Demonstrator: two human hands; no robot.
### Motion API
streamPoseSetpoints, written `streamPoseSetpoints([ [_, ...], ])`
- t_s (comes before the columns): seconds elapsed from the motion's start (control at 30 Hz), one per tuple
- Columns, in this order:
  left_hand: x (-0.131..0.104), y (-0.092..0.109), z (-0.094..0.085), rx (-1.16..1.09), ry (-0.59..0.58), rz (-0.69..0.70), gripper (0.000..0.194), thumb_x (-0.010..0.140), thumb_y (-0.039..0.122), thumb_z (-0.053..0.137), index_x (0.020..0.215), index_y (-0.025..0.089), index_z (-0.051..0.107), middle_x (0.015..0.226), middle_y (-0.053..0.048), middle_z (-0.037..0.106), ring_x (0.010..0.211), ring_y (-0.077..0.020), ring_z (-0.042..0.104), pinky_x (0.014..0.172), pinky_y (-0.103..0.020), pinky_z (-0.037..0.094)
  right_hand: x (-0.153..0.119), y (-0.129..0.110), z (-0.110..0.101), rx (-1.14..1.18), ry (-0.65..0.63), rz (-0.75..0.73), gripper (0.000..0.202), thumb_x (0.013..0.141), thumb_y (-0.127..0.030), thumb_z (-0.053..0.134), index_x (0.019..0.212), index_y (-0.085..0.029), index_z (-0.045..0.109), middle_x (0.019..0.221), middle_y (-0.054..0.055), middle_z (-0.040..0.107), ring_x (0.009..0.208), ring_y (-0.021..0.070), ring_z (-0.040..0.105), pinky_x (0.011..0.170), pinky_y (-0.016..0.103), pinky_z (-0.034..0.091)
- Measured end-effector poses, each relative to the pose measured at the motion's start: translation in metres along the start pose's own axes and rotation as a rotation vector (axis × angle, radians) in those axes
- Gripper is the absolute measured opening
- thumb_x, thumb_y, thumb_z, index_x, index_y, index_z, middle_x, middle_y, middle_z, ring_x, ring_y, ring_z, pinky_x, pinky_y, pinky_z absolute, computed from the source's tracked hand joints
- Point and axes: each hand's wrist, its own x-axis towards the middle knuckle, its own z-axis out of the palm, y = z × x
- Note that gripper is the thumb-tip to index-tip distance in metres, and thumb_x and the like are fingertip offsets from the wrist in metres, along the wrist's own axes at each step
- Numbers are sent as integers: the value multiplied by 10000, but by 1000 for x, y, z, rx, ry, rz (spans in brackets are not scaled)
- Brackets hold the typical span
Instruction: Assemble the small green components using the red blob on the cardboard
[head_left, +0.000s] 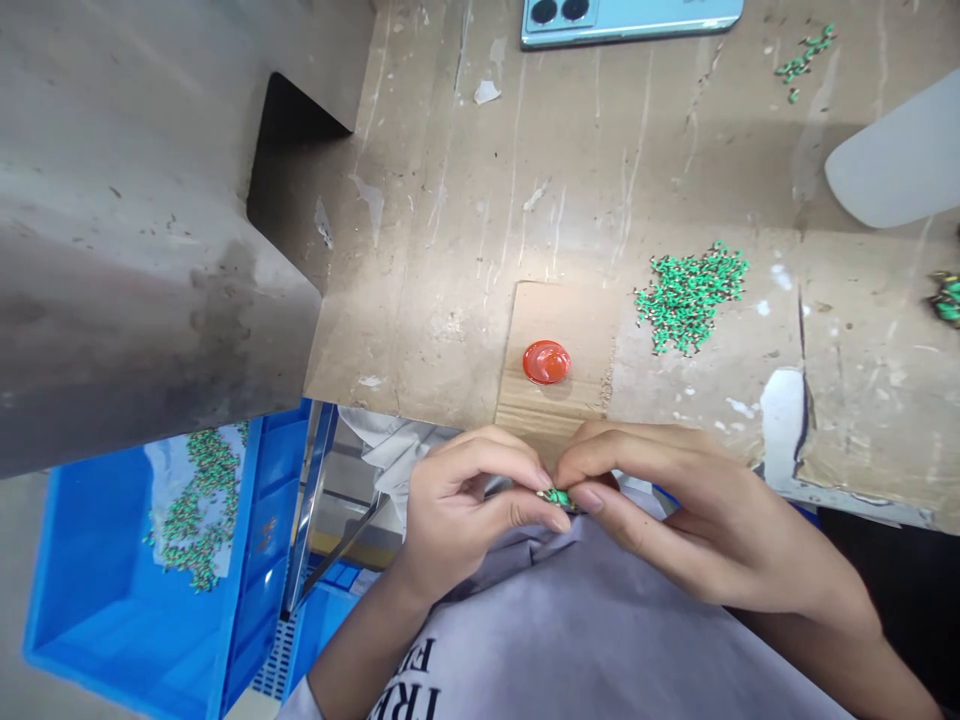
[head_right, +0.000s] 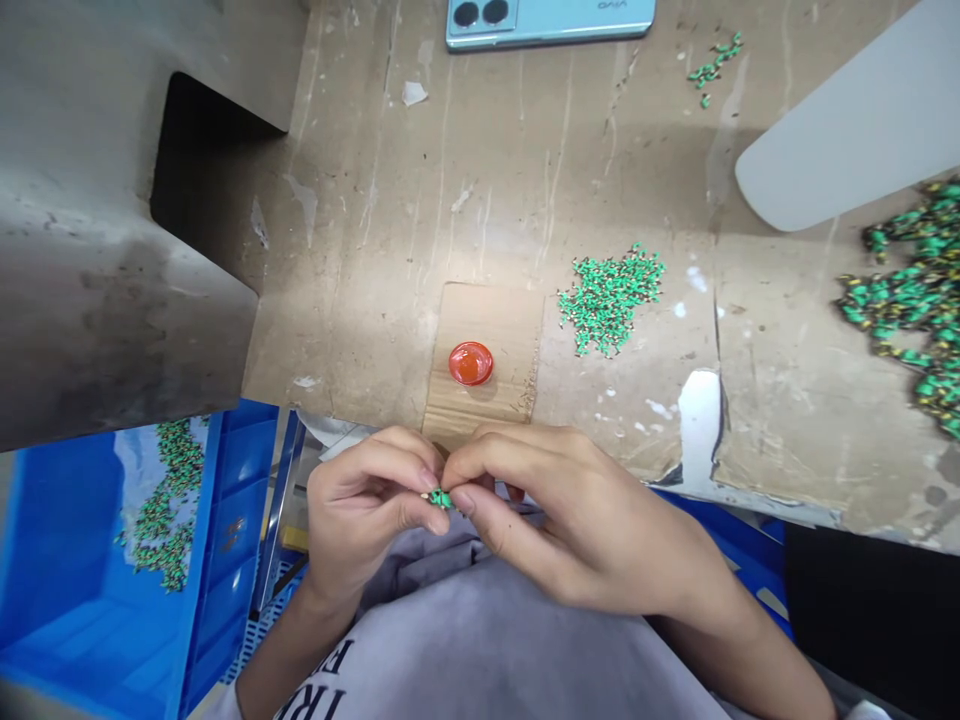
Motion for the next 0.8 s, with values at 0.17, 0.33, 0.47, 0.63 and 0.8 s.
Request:
streamPoseSetpoints([
  [0.17,-2,-4,2,32,5,98,222,819,263,1057,911,207,862,787,-15,838,680,-155,790,653,-226,642,0,-3,-1,20,14,-26,75,1101,-158,676,1093,-221,715,870,-1,806,714,120,747,684,215,601],
  [0.33,-2,-6,4,5,25,162,189,855,265,1032,932,201,871,782,-7,829,676,-146,783,660,-230,644,-1,-3,0,88,15,-1,126,1069,-158,740,1173,-230,740,893,-8,847,700,116,772,687,192,633],
  [0.47,-2,-7,3,5,42,177,161,880,249,1016,902,191,868,811,-13,830,676,-136,791,649,-217,645,-2,0,3,100,32,-1,158,1070,-134,735,1191,-235,743,937,-20,872,753,98,817,733,150,630],
  [0.63,-4,-7,2,50,64,196,179,894,244,1010,861,193,842,814,2,815,658,-120,773,645,-211,639,-4,-1,6,96,33,33,113,1092,-179,735,1184,-232,773,939,-1,894,762,125,853,707,164,640],
  [0.8,-5,-5,3,36,56,115,301,802,269,1079,979,214,842,842,0,831,681,-135,770,632,-214,626,-3,-1,6,31,85,-9,151,1065,-127,740,1137,-243,804,895,13,886,714,156,843,673,207,659],
])
